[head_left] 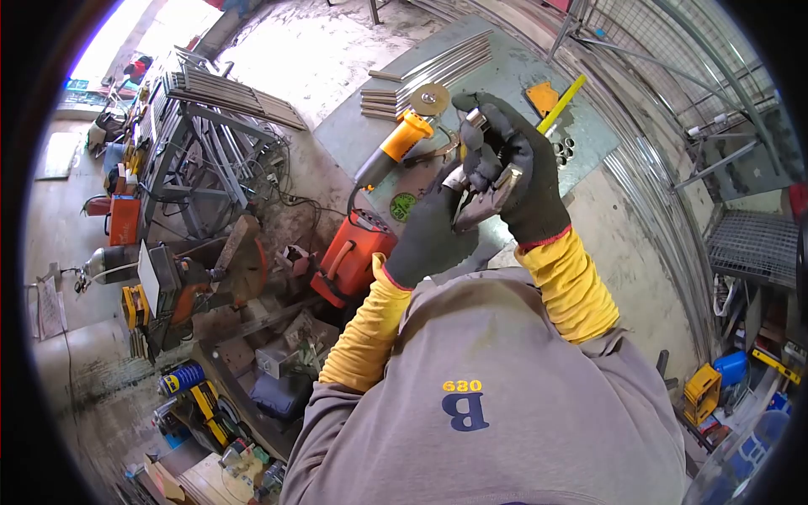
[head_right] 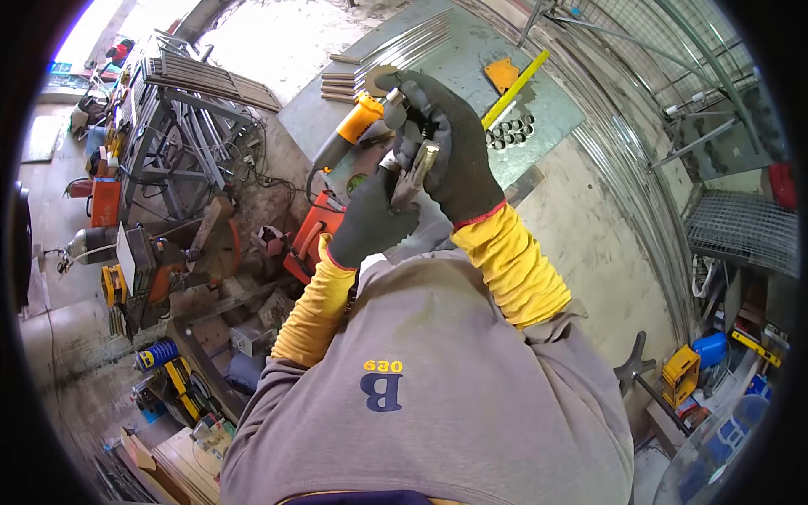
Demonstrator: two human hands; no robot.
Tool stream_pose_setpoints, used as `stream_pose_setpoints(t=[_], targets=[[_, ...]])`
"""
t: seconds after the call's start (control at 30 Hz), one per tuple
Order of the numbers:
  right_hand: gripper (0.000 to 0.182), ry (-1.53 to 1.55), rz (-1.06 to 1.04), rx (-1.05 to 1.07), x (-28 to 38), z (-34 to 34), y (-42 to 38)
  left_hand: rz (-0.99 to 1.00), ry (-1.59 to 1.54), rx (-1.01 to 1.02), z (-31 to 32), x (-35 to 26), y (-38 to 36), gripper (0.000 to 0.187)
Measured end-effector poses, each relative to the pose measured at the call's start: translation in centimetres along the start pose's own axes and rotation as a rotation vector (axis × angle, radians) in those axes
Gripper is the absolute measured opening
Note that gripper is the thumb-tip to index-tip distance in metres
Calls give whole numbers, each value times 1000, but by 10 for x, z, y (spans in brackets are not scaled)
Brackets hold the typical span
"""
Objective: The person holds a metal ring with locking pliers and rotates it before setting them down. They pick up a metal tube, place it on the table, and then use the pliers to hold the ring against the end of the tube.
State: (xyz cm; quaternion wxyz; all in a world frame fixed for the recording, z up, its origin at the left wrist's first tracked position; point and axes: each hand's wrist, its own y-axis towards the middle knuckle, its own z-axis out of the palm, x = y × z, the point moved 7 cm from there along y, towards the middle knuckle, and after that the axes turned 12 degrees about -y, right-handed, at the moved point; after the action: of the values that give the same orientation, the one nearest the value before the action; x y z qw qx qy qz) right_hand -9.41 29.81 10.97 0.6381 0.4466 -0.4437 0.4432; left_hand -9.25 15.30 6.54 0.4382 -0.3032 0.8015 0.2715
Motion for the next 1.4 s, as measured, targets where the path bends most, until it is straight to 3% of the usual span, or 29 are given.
stream_pose_setpoints(t=[0.03, 0.1, 0.17, 0.2, 0.23, 0.27, 0.3, 0.33, 0.37, 0.43, 0.57, 0.63, 0.67, 0.73, 0.83, 1.07, 1.17, 1.23, 1.4], targets=[[38, 42, -9, 1, 4, 1, 1, -131, -204, 49, 2, 8, -2, 81], [38, 53, -37, 68, -2, -12, 11, -180, -309, 70, -2, 6, -13, 72], [39, -802, -724, -22, 38, -12, 10, -487, -491, 185, -1, 22, -34, 72], [41, -186, -160, 130, 22, -17, 15, -480, -487, 194, -5, 26, -44, 72], [41, -188, -166, 120, 24, -25, 17, -613, -673, 155, -7, 39, -60, 74], [42, -141, -3, 187, 13, -32, 20, -749, -858, 111, -7, 52, -72, 76], [43, -90, 163, 255, 4, -33, 19, -750, -855, 117, -10, 51, -72, 76], [45, -145, 233, 271, 3, -34, 19, -615, -1019, 116, -14, 39, -65, 79], [45, -144, 231, 271, 5, -34, 21, -470, -1178, 111, -21, 29, -60, 82], [46, -311, 157, 368, 10, -30, 23, -495, -1139, 199, -30, 30, -63, 83], [50, -353, 188, 516, 22, -20, 24, -651, -944, 288, -47, 34, -81, 85], [54, -493, 208, 596, 30, -14, 24, -791, -773, 448, -48, 43, -92, 71], [54, -493, 208, 597, 29, -13, 24, -791, -774, 447, -45, 47, -93, 71], [55, -497, 161, 633, 28, -10, 27, -673, -1071, 363, -35, 36, -82, 61], [56, -624, 16, 644, 29, -8, 30, -616, -1081, 406, -37, -4, -63, 57], [56, -620, 102, 719, 34, -10, 30, -615, -1089, 442, -33, -6, -61, 57], [56, -627, 58, 772, 35, -9, 30, -601, -1107, 468, -27, -2, -63, 59], [57, -618, 27, 792, 34, -9, 30, -641, -1108, 349, -29, 3, -66, 62], [53, -697, -76, 791, 41, -5, 31, -655, -1183, 431, -23, 11, -71, 64]])
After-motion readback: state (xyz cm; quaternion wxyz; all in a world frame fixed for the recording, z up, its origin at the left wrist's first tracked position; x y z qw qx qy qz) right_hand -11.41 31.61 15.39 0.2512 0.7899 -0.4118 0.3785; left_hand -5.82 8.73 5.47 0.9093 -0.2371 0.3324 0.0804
